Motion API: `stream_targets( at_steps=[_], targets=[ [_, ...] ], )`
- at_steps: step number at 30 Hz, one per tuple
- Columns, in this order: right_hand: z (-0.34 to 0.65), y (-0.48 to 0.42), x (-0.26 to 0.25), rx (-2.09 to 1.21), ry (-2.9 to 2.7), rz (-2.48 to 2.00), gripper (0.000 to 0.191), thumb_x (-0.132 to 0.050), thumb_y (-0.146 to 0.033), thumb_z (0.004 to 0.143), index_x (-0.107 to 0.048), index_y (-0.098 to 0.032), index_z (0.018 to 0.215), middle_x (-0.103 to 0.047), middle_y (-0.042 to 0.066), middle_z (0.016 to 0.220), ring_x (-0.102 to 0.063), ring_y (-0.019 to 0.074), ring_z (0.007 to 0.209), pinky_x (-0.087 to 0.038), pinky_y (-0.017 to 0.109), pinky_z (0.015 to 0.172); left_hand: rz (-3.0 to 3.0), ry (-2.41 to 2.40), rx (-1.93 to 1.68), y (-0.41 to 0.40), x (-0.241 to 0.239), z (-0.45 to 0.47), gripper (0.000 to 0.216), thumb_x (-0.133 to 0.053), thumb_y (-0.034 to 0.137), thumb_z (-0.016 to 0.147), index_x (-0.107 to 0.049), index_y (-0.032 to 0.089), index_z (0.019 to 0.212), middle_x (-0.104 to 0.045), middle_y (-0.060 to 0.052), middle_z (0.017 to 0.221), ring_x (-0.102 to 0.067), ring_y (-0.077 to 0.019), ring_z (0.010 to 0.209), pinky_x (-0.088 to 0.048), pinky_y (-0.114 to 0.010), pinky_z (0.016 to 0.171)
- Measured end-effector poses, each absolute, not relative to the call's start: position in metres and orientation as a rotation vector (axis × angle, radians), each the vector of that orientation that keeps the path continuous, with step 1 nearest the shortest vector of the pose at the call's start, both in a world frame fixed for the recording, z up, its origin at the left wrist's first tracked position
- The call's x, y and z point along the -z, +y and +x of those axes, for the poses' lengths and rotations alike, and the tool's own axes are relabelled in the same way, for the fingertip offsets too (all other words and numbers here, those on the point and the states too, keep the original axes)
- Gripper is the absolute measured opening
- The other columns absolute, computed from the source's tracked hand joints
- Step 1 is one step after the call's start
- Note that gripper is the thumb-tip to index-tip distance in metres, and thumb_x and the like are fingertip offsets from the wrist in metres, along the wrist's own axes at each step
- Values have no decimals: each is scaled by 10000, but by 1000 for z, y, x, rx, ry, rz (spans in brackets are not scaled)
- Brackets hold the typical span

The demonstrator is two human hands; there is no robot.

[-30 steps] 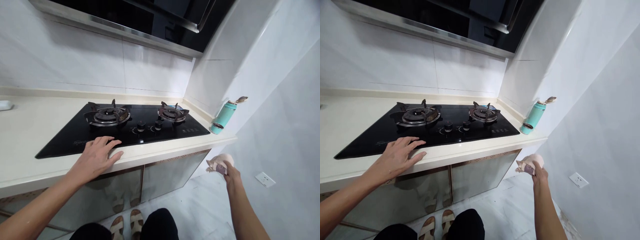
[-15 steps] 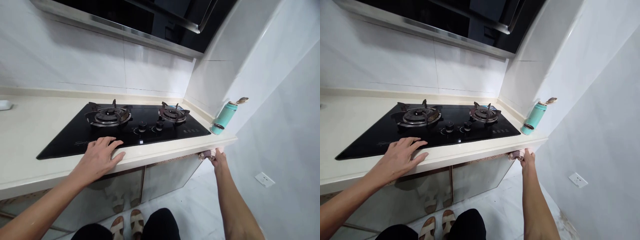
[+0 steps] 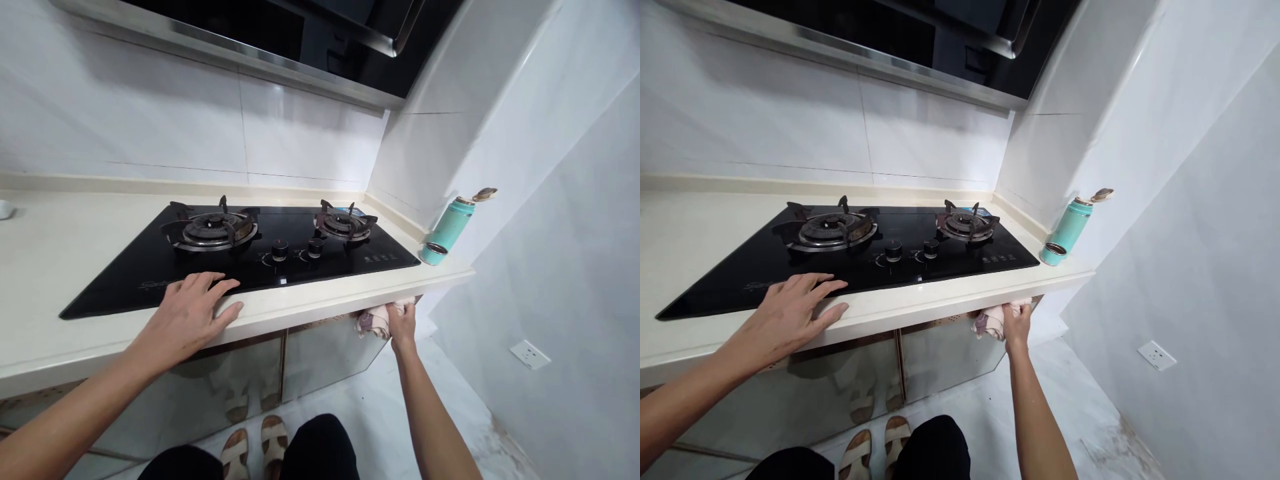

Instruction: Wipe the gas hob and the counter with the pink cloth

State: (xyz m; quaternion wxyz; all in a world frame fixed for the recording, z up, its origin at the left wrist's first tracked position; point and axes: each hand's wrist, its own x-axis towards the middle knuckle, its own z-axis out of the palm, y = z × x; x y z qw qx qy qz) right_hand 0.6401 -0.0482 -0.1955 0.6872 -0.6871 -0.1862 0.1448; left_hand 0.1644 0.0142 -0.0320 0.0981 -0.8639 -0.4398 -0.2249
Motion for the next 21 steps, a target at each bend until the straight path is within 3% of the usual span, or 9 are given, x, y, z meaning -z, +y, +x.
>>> stream_targets(
  at_steps=[7,11,15,21],
  targets=[
    [709,-45,178,-257,-285,-1658,619,-758,-534,647,-553,-235,1149,-642,-1,1016,-623,203,948,-591,349,855,-2566,-1334,635,10,28,168,592,-401,628,1007,-705,246,1341,-665,-151,1366,-601,-375,1276,-456,-544,1028],
    [726,-49,170,-241,-250,-1704,562,-812,-470,613,-597,-225,1071,-668,70,1104,-643,217,962,-600,343,842,-2551,-1326,657,9,28,170,578,-407,606,1007,-709,233,1330,-668,-158,1351,-602,-374,1263,-452,-554,1035],
    [705,-48,166,-262,-218,-1658,657,-726,-528,725,-534,-225,1275,-691,101,1200,-712,221,983,-638,337,782,-2536,-1289,669,8,30,171,548,-406,570,1019,-714,230,1318,-676,-167,1330,-607,-368,1248,-456,-543,1021],
    [597,-35,176,-230,-157,-1691,686,-632,-594,807,-489,-219,1365,-639,178,1316,-652,322,1251,-622,438,948,-2535,-1313,682,2,26,176,480,-448,499,1009,-727,229,1291,-689,-158,1301,-609,-356,1212,-450,-532,1009]
  ],
)
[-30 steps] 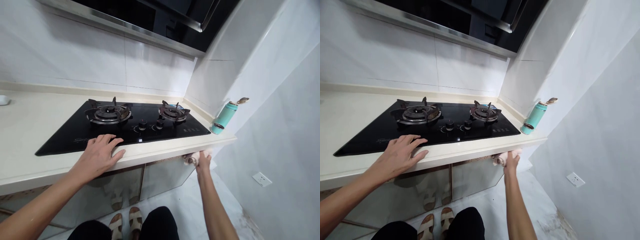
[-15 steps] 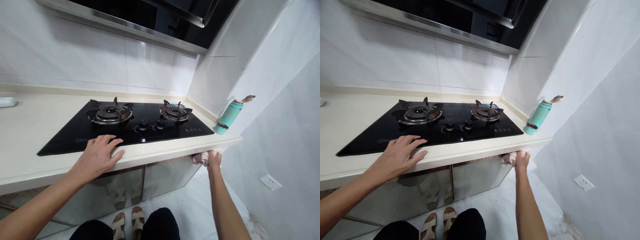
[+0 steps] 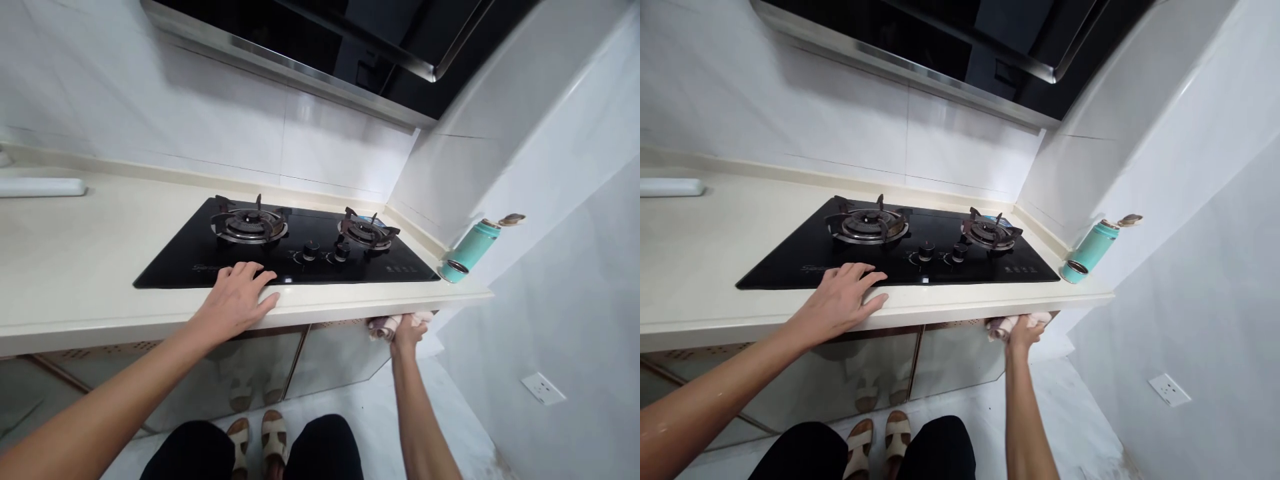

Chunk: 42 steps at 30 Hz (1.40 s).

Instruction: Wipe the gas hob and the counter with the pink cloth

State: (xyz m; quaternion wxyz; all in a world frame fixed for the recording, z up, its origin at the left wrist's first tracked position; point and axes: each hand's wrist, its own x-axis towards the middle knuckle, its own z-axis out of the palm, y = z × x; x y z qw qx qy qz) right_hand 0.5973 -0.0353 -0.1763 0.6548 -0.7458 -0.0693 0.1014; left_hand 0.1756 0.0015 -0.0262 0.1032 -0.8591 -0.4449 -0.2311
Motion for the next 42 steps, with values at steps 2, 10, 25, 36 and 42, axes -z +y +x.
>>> stream_targets(
  at_steps=[2,10,25,36,42],
  targets=[
    [541,-33,187,-249,-221,-1692,688,-633,-606,829,-484,-221,1380,-643,177,1318,-630,339,1271,-598,457,986,-2537,-1312,696,0,26,176,472,-449,495,1012,-729,231,1285,-691,-156,1295,-607,-352,1207,-445,-528,1007],
    [335,-41,209,-507,-537,-1632,526,-655,-627,867,-449,-297,1220,-607,120,1334,-516,309,1323,-461,508,1143,-2524,-1316,702,0,28,176,447,-491,462,1002,-727,216,1291,-690,-160,1296,-597,-352,1208,-434,-534,1009],
    [531,-195,185,-730,-1137,-1535,427,-793,-536,760,-537,-282,989,-576,-40,863,-562,201,758,-481,334,716,-2543,-1309,823,1,27,173,449,-486,467,986,-763,247,1262,-712,-151,1299,-618,-356,1224,-450,-534,1032],
    [657,-180,92,-41,-705,-1860,677,-759,-625,588,-644,-253,1142,-667,26,903,-618,250,766,-514,390,694,-2500,-1271,778,1,31,172,458,-458,457,1015,-752,235,1286,-710,-158,1329,-620,-341,1240,-454,-516,1028],
    [699,-122,30,-49,-805,-1668,829,-770,-583,690,-609,-216,1415,-705,120,1250,-690,279,1014,-594,400,846,-2492,-1248,775,1,32,172,460,-464,438,1025,-745,189,1289,-706,-179,1329,-621,-355,1237,-465,-524,1008]
  ],
)
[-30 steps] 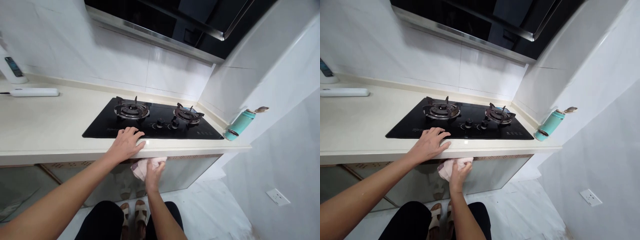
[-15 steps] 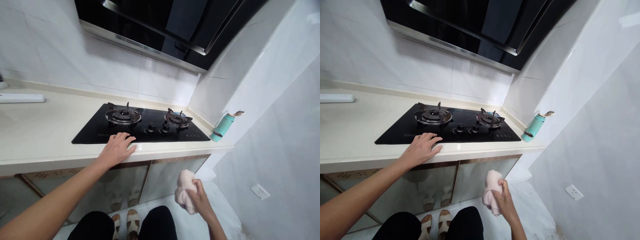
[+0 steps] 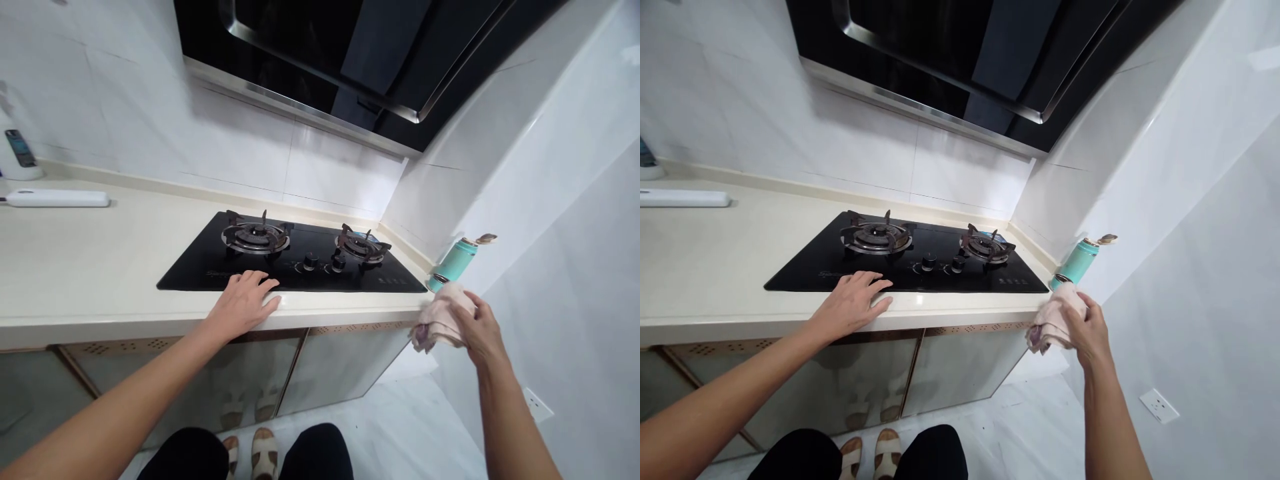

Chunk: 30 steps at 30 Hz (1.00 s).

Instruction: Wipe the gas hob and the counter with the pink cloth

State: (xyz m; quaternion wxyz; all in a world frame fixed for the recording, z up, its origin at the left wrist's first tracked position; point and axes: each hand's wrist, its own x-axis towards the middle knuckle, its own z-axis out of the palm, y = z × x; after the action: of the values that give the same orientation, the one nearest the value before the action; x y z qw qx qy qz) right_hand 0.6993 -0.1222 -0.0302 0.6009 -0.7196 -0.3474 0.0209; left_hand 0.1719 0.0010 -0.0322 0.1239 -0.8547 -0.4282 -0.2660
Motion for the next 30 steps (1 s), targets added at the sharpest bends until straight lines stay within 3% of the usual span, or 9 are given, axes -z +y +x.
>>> stream_targets(
  at_steps=[2,4,7,11,16,23,26,28,30],
  targets=[
    [697,-96,27,-22,-984,-1866,804,-691,-567,776,-578,-215,1491,-650,146,1434,-642,326,1245,-532,465,1063,-2485,-1246,787,1,33,172,443,-471,431,1023,-747,201,1281,-709,-170,1328,-622,-348,1232,-465,-518,1011],
    [689,-74,32,1,-1101,-2111,801,-599,-558,855,-516,-202,1569,-569,163,1563,-527,371,1430,-376,567,1222,-2481,-1243,800,1,34,172,425,-483,422,1016,-751,211,1270,-715,-163,1316,-626,-344,1217,-469,-514,1004],
    [671,-58,42,55,-1121,-2254,782,-443,-548,950,-435,-150,1623,-509,195,1619,-433,389,1519,-221,639,1278,-2476,-1233,829,2,36,173,422,-496,427,1014,-754,207,1266,-717,-165,1301,-627,-353,1207,-473,-519,993],
    [647,-52,46,128,-1121,-2282,722,-333,-481,998,-456,-79,1585,-583,236,1520,-533,373,1415,-323,544,1229,-2471,-1228,820,4,38,175,431,-486,441,1029,-752,198,1265,-713,-173,1286,-626,-365,1192,-470,-526,974],
    [591,-44,32,202,-1376,-2262,527,-468,-489,990,-648,-266,1432,-627,142,1381,-559,365,1279,-403,525,1101,-2499,-1229,823,5,36,175,440,-456,449,1047,-754,202,1255,-710,-169,1275,-620,-365,1180,-464,-527,969],
    [433,-42,35,177,-1819,-1708,372,-475,-314,1019,-747,-272,1268,-672,114,1255,-566,305,1065,-437,466,954,-2584,-1352,867,6,30,172,547,-309,525,1085,-731,226,1264,-723,-130,1276,-612,-320,1178,-454,-513,1002],
    [363,-46,46,151,-1936,-1357,437,-476,-302,1030,-625,-255,1437,-686,95,1311,-576,300,1143,-426,483,1023,-2646,-1448,1004,9,31,166,559,-267,531,1087,-703,240,1283,-736,-103,1276,-618,-292,1186,-455,-492,1033],
    [336,-49,51,137,-1984,-1196,572,-524,-362,1029,-460,-231,1582,-672,98,1373,-579,296,1216,-415,489,1087,-2675,-1493,1126,12,32,162,568,-246,527,1084,-698,235,1266,-744,-99,1270,-625,-275,1192,-458,-468,1060],
    [332,-50,57,149,-2006,-1091,665,-580,-437,1018,-391,-208,1613,-664,106,1409,-582,287,1266,-410,477,1132,-2698,-1524,1185,14,31,159,574,-255,546,1076,-708,226,1221,-752,-99,1250,-636,-270,1182,-464,-449,1074]
  ],
)
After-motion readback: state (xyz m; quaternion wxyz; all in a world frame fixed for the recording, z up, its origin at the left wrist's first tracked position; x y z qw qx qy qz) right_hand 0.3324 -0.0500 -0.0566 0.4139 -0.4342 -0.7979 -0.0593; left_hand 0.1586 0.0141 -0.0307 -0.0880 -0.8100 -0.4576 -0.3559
